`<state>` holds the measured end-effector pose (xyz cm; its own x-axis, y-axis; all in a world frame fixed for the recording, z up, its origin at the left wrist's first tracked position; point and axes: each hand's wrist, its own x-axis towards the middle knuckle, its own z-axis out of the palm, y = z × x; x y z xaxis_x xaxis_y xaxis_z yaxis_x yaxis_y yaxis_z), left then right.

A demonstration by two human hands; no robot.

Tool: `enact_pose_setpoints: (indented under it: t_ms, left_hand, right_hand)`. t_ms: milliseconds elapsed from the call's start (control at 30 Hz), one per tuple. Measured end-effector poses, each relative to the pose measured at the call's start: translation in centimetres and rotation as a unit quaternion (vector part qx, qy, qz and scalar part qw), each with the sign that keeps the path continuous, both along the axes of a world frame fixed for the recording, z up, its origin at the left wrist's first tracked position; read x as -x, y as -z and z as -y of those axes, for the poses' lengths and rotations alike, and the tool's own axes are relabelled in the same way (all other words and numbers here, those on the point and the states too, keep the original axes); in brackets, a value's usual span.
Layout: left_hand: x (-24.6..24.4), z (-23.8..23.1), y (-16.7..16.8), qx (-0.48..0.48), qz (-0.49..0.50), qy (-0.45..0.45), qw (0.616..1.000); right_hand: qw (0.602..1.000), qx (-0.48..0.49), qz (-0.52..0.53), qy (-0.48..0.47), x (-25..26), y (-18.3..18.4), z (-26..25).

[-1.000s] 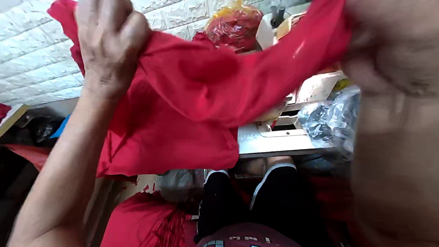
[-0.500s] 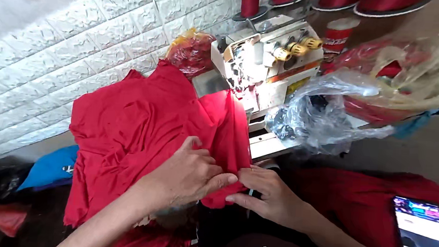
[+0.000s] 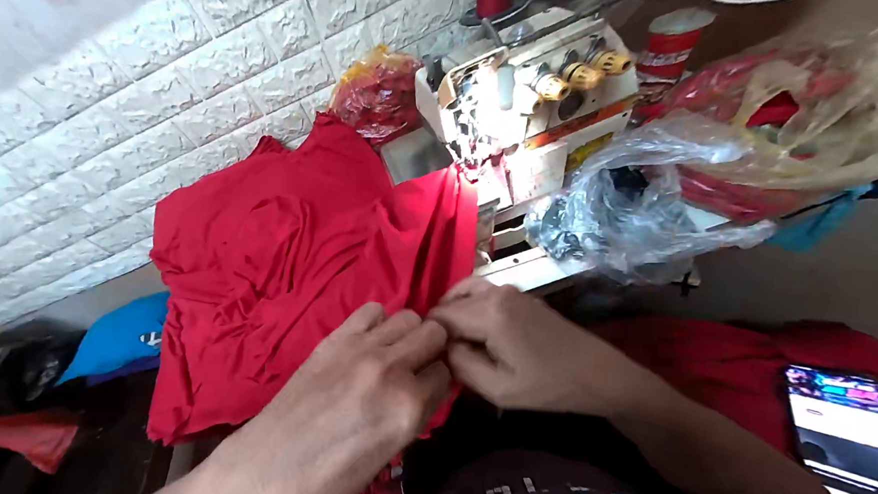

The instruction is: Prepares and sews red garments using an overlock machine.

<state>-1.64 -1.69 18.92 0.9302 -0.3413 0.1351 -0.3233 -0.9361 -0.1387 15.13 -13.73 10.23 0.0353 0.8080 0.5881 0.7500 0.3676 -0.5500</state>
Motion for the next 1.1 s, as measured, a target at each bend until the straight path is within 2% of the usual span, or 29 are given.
enact_pose_setpoints:
  t_ms: [100, 233, 300, 367, 433, 567, 667, 733, 800, 1000, 1100]
  left_hand:
    - [-0.8, -0.9, 0.2, -0.022, 0.031, -0.011, 0.999]
    - [-2.4, -2.2, 0.6, 0.069, -0.013, 0.045, 0.997]
    - [-3.0, -1.9, -0.3, 0.110, -0.030, 0.071, 0.991]
    - [-3.2, -1.0, -2.0, 0.112, -0.015, 0.074, 0.991]
    - [-3.2, -0.7, -4.0, 0.090, 0.018, 0.051, 0.994]
    - [-4.1, -3.8, -8.1, 0.025, 0.067, -0.028, 0.997]
    - [-4.6, -8.1, -10.1, 0.099, 0.063, -0.041, 0.992]
    - [-4.5, -10.7, -10.4, 0.193, 0.044, -0.026, 0.980]
    - [-4.1, -12.4, -10.1, 0.241, 0.037, -0.013, 0.970]
    - [-3.1, -14.1, -9.2, 0.282, 0.033, -0.013, 0.959]
    - [-3.0, -14.2, -8.9, 0.282, 0.037, -0.004, 0.959]
  right_hand:
    - [0.998, 0.022, -0.005, -0.064, 0.2, 0.7, 0.5]
    - [0.998, -0.005, -0.011, -0.069, -0.3, -0.3, 1.9]
    - [0.996, -0.032, -0.018, -0.077, -0.7, -0.9, 2.6]
    - [0.994, -0.071, -0.028, -0.080, -1.5, -1.5, 3.2]
    - [0.993, -0.097, -0.044, -0.042, -2.7, -2.0, 3.7]
    - [0.971, -0.153, -0.071, 0.172, -8.1, -1.4, 2.0]
    - [0.944, -0.146, -0.120, 0.269, -11.2, 0.8, 0.0]
    - [0.937, -0.122, -0.140, 0.297, -11.9, 2.0, -1.3]
    - [0.937, -0.113, -0.136, 0.300, -11.9, 2.6, -2.6]
    - [0.941, -0.182, -0.026, 0.285, -11.7, 3.2, -6.3]
    - [0.936, -0.149, -0.005, 0.318, -11.8, 2.8, -7.2]
